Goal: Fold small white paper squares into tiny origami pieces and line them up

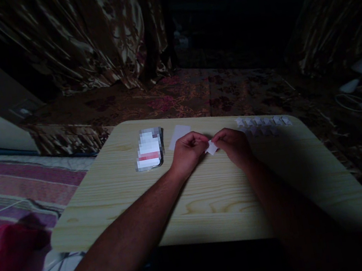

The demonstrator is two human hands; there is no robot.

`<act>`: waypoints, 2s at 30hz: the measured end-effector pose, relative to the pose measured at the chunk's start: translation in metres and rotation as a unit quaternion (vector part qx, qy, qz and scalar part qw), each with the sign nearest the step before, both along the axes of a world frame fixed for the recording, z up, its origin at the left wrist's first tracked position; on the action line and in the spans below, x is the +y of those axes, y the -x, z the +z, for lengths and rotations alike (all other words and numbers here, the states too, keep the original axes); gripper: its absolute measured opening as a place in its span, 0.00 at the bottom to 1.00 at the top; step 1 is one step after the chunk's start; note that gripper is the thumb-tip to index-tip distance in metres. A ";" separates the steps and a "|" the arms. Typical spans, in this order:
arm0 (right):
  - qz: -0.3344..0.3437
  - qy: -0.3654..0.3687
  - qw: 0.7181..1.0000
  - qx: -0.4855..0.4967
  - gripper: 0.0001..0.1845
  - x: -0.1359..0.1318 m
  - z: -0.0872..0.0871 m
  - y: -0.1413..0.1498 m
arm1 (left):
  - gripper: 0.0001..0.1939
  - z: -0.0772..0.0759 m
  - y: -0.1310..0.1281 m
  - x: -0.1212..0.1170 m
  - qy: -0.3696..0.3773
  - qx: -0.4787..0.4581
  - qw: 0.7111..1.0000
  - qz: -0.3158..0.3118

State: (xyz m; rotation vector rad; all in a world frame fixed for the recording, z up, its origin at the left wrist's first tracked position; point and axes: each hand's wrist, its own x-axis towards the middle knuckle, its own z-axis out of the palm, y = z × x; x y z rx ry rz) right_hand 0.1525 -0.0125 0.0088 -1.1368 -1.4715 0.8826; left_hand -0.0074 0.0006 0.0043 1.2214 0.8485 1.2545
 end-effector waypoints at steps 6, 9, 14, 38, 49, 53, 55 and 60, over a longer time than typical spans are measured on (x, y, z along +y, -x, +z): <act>0.001 0.012 1.000 0.025 0.17 0.000 0.001 0.004 | 0.10 0.003 -0.002 -0.003 -0.014 0.005 0.999 0.044; 0.005 0.028 0.999 0.021 0.18 0.002 0.000 0.003 | 0.10 0.003 -0.002 -0.003 -0.016 0.009 0.999 0.049; -0.010 0.020 1.000 0.004 0.10 0.003 -0.001 0.001 | 0.11 0.000 -0.001 -0.001 -0.037 0.021 0.998 0.045; 0.004 0.086 0.995 0.044 0.13 0.004 -0.006 0.006 | 0.12 0.002 -0.003 -0.002 -0.050 0.009 0.997 0.060; -0.006 0.068 0.997 0.029 0.10 0.001 0.001 0.007 | 0.13 0.003 -0.003 -0.002 -0.042 0.014 0.997 0.062; -0.007 0.067 0.997 0.031 0.10 0.001 -0.001 0.007 | 0.13 0.002 -0.003 -0.002 -0.040 0.010 0.997 0.060; -0.010 0.069 0.997 0.038 0.09 0.001 -0.001 0.008 | 0.13 0.001 -0.002 -0.001 -0.038 0.011 0.998 0.056; -0.010 0.067 0.997 0.041 0.08 0.001 0.000 0.009 | 0.13 -0.001 -0.002 0.000 -0.032 0.016 0.998 0.051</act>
